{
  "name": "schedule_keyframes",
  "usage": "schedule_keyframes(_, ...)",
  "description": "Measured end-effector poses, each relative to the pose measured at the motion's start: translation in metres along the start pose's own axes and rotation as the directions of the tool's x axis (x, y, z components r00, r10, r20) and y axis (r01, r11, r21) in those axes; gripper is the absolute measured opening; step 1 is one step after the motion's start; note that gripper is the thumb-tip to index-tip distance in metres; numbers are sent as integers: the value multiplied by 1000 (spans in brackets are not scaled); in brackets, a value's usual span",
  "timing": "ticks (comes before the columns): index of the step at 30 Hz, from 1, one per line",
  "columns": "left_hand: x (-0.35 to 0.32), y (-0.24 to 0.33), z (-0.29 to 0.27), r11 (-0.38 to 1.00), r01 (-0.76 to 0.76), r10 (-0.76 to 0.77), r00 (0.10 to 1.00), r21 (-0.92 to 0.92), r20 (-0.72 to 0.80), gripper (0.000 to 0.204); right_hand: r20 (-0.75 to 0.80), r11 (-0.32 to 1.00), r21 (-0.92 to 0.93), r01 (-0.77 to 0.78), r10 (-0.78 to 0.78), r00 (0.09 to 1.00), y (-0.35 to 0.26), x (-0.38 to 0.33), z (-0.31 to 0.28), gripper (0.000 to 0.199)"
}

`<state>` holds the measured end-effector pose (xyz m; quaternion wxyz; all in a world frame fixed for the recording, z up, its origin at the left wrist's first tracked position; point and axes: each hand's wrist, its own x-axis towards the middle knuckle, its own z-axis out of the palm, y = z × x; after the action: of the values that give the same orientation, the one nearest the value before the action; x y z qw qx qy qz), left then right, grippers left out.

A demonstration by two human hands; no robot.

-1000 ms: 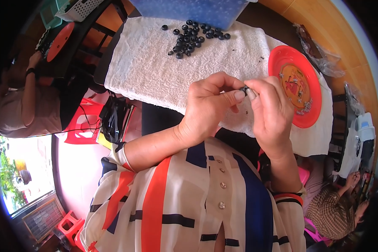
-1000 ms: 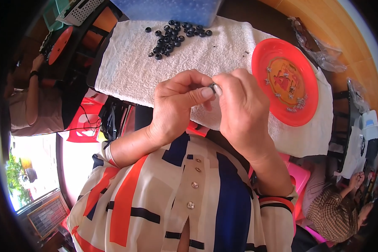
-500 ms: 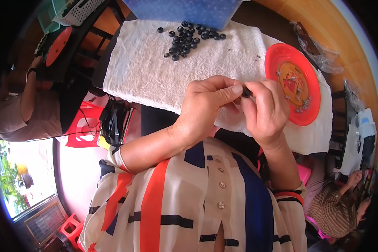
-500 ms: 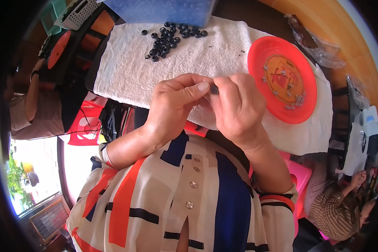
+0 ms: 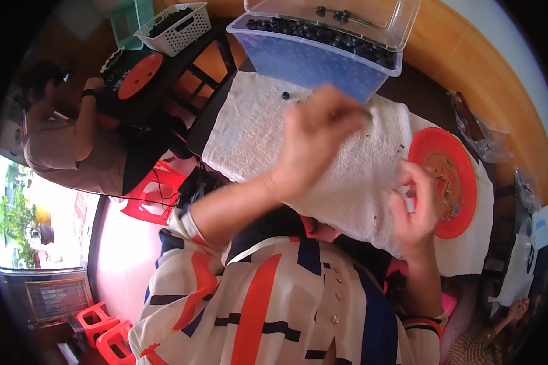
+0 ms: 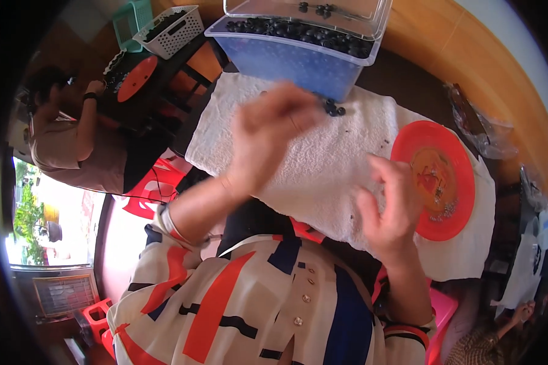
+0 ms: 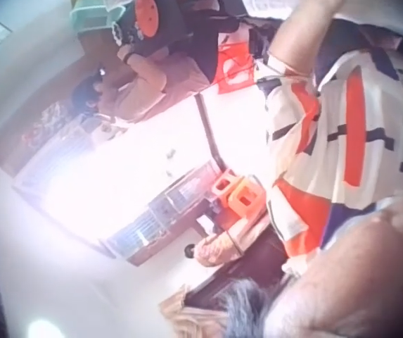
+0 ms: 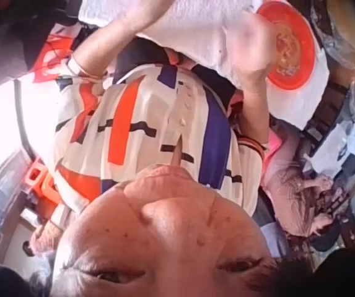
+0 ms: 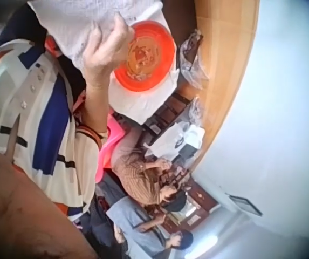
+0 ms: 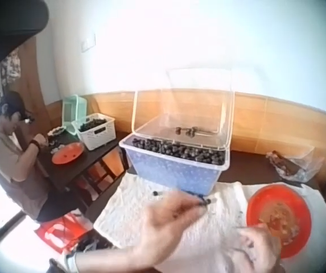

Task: Removing seeds or pits from small black fruits and placing them on a plate.

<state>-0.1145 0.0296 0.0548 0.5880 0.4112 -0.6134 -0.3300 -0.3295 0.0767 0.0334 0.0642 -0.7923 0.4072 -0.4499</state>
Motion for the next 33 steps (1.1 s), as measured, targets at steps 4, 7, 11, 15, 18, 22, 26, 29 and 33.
schedule_keyframes(4,97,-16,-58,812,-273,391,911,515,-133,12,51,980,-172,-104,114,992,19,2,-28,22)
schedule_keyframes(7,153,-34,-94,673,-254,449,887,695,-110,12,116,956,-266,-125,161,980,46,3,-38,15)
schedule_keyframes(11,163,-53,-102,511,-280,474,880,813,5,19,237,907,-382,-178,282,930,56,0,-42,17)
schedule_keyframes(15,107,-43,-79,562,-455,647,762,691,-25,11,316,876,-481,-41,217,924,67,-11,-54,19)
schedule_keyframes(18,65,-56,-67,658,-453,494,863,602,110,9,307,865,-494,-85,265,914,76,-15,-70,19)
schedule_keyframes(22,44,-66,-40,652,-506,328,859,565,393,9,272,815,-566,-123,326,905,81,-14,-85,16)
schedule_keyframes(26,53,-83,-30,480,-577,200,806,661,558,10,237,861,-478,-175,318,918,85,-9,-82,13)
schedule_keyframes(29,57,-88,-27,457,-554,135,817,696,561,11,250,802,-558,-211,405,879,95,-18,-89,13)
schedule_keyframes(33,60,-78,-19,439,-495,-29,826,750,563,18,213,814,-529,-242,403,890,93,-18,-91,13)
